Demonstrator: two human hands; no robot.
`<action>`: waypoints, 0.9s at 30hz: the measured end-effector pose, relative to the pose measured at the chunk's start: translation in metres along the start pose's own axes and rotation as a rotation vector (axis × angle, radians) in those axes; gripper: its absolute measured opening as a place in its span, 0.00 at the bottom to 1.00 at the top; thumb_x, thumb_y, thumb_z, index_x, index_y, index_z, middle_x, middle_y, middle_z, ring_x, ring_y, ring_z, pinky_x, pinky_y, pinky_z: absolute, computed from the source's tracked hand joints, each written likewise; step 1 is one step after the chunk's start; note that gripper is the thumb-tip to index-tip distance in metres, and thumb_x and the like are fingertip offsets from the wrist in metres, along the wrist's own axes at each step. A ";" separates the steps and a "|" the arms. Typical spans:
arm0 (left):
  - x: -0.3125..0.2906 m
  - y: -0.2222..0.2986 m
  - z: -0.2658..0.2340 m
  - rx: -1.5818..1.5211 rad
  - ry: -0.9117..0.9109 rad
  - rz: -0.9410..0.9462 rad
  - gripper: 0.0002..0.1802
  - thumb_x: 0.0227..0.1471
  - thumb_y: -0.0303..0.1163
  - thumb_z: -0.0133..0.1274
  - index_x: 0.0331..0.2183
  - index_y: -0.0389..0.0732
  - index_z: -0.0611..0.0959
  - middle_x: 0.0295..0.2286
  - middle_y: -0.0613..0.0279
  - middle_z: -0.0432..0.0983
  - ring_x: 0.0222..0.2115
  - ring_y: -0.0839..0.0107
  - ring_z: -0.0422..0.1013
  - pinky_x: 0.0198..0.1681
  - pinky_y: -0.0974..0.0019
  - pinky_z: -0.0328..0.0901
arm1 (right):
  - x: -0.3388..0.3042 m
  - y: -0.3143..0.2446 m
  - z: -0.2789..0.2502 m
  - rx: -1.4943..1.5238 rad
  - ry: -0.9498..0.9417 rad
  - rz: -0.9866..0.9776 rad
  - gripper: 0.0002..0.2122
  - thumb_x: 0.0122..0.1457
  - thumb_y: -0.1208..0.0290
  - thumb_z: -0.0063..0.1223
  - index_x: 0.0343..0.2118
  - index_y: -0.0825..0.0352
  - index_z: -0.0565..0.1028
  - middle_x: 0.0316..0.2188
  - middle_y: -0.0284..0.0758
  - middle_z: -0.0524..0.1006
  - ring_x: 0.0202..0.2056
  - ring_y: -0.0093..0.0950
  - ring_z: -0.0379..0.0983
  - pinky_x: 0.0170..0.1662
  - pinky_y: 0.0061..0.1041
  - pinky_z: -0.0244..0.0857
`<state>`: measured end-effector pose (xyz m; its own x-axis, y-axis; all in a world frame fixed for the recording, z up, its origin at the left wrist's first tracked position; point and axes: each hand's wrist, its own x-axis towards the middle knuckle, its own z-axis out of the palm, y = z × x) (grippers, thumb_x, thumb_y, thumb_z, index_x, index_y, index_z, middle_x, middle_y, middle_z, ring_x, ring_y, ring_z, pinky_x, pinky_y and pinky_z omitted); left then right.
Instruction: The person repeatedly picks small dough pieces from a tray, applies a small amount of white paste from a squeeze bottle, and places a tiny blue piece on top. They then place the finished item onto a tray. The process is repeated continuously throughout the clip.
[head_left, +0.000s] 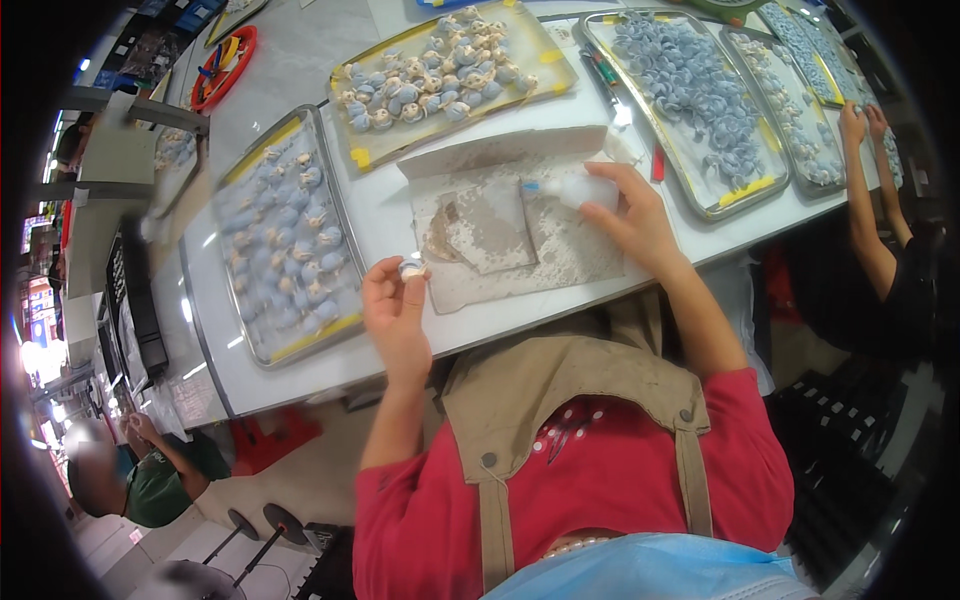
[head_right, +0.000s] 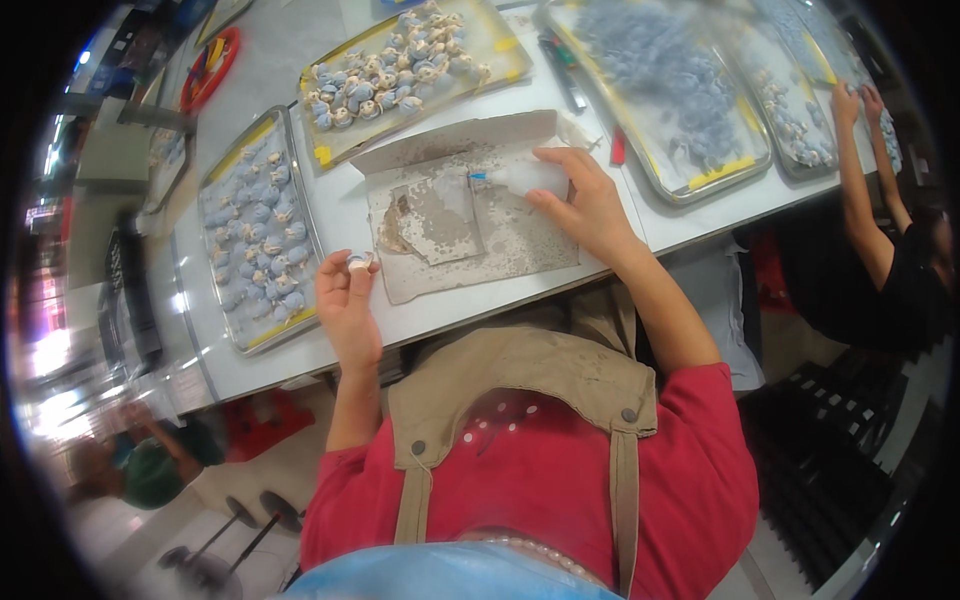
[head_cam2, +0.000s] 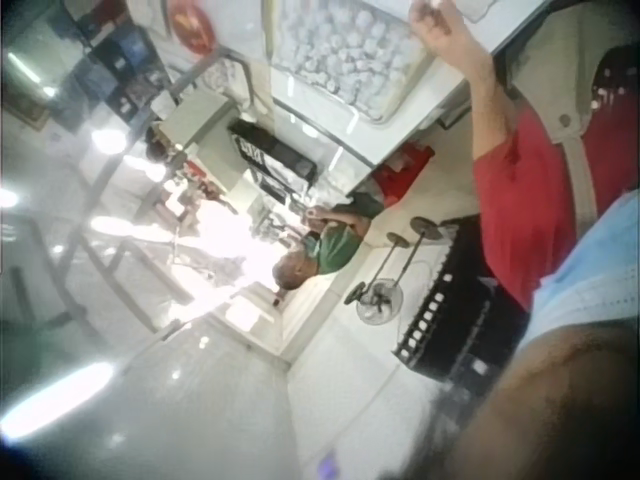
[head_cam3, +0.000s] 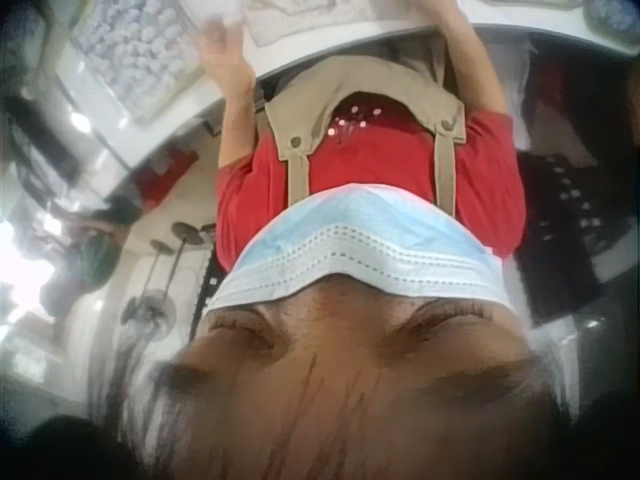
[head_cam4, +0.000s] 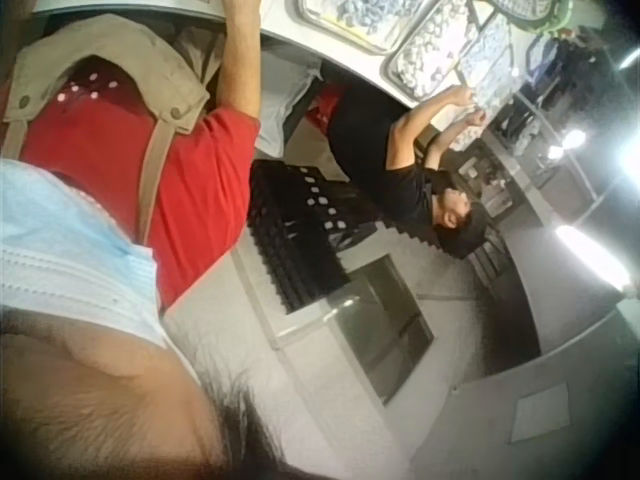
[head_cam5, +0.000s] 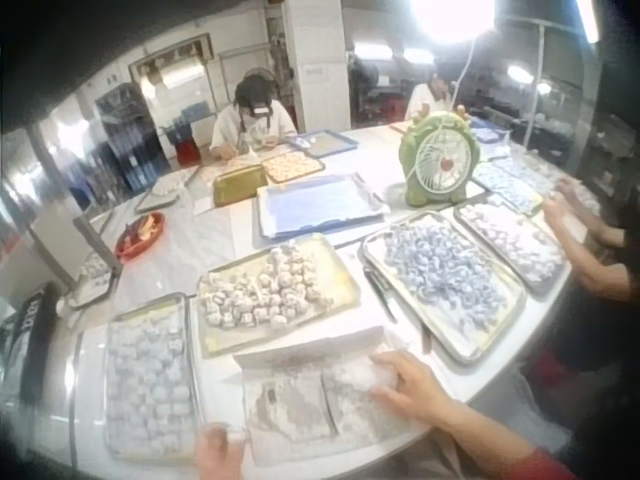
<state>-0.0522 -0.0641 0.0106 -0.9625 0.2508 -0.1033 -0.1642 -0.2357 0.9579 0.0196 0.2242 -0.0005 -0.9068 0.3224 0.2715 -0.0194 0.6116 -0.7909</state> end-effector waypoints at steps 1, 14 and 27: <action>-0.003 0.001 0.005 0.057 -0.012 0.067 0.16 0.51 0.24 0.49 0.44 0.36 0.68 0.35 0.60 0.70 0.36 0.73 0.67 0.45 0.69 0.62 | 0.000 -0.002 0.001 -0.021 0.020 -0.051 0.19 0.45 0.71 0.59 0.42 0.67 0.70 0.37 0.39 0.71 0.31 0.33 0.69 0.34 0.27 0.64; -0.013 -0.030 0.059 0.070 -0.454 -0.249 0.18 0.45 0.24 0.55 0.41 0.37 0.74 0.34 0.67 0.68 0.33 0.81 0.63 0.39 0.77 0.61 | -0.007 -0.014 0.009 -0.031 -0.001 0.057 0.14 0.44 0.71 0.59 0.34 0.68 0.73 0.30 0.39 0.71 0.32 0.34 0.70 0.35 0.27 0.64; -0.014 -0.022 0.066 -0.070 -0.378 -0.266 0.20 0.49 0.20 0.50 0.46 0.32 0.70 0.40 0.58 0.70 0.38 0.73 0.70 0.42 0.73 0.64 | -0.022 -0.008 0.002 0.196 0.091 0.180 0.13 0.49 0.72 0.56 0.38 0.69 0.72 0.32 0.36 0.74 0.32 0.23 0.70 0.36 0.20 0.63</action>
<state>-0.0205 -0.0009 0.0083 -0.7410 0.6324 -0.2258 -0.4212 -0.1759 0.8897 0.0386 0.2107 -0.0013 -0.8615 0.4826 0.1580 0.0495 0.3895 -0.9197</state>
